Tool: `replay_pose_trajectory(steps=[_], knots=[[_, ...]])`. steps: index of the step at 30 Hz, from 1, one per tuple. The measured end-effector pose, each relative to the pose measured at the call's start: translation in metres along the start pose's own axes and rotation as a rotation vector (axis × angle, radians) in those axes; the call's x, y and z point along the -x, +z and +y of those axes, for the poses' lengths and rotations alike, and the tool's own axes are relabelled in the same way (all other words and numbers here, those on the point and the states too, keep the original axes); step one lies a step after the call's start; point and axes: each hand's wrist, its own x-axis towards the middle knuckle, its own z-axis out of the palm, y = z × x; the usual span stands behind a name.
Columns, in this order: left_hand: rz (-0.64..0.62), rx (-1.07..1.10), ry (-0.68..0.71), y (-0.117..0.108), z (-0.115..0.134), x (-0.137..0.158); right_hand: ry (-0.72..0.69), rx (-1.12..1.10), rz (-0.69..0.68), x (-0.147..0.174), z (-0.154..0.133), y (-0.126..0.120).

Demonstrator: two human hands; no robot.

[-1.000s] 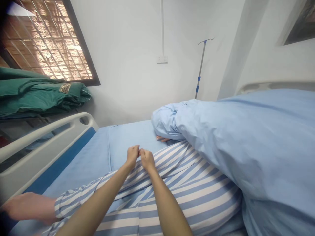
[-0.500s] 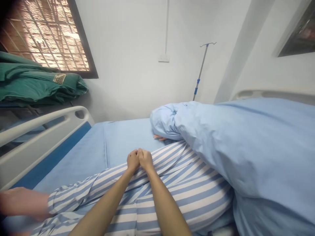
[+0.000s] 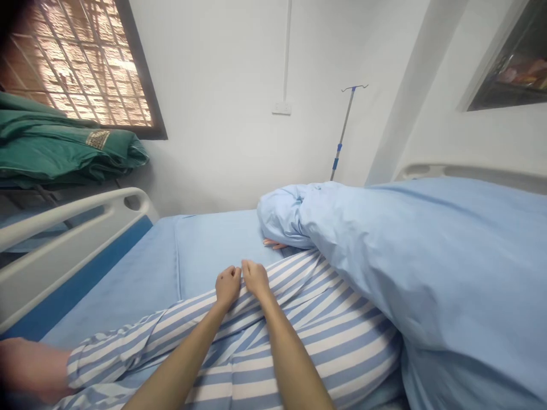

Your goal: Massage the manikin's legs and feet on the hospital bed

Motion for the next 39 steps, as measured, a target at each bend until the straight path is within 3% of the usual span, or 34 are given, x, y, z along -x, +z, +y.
replay_pose_trajectory(steps=[7,10,13,18,22,28,36,39], knots=[[-0.029,0.079,0.057,0.001,0.0,-0.001,0.005,0.004,-0.078,0.016,0.02,0.015],[0.018,0.124,-0.02,-0.009,0.005,-0.006,0.023,-0.009,-0.049,0.013,0.018,0.012],[0.104,0.194,-0.075,-0.027,0.02,-0.019,0.033,-0.049,-0.021,0.013,0.018,0.012],[0.138,0.396,0.021,-0.05,0.056,-0.042,0.052,-0.149,0.018,0.011,0.021,0.013],[0.111,0.529,-0.046,-0.035,0.057,-0.036,0.084,-0.221,0.035,0.009,0.023,0.013],[0.022,0.201,-0.088,0.007,0.022,-0.006,0.128,-0.225,0.063,0.009,0.024,0.016],[-0.069,0.059,-0.115,0.002,0.025,-0.004,0.15,-0.08,0.06,0.01,0.015,0.013],[-0.082,0.028,-0.105,0.001,0.027,-0.002,0.072,0.023,0.065,-0.002,0.004,-0.001]])
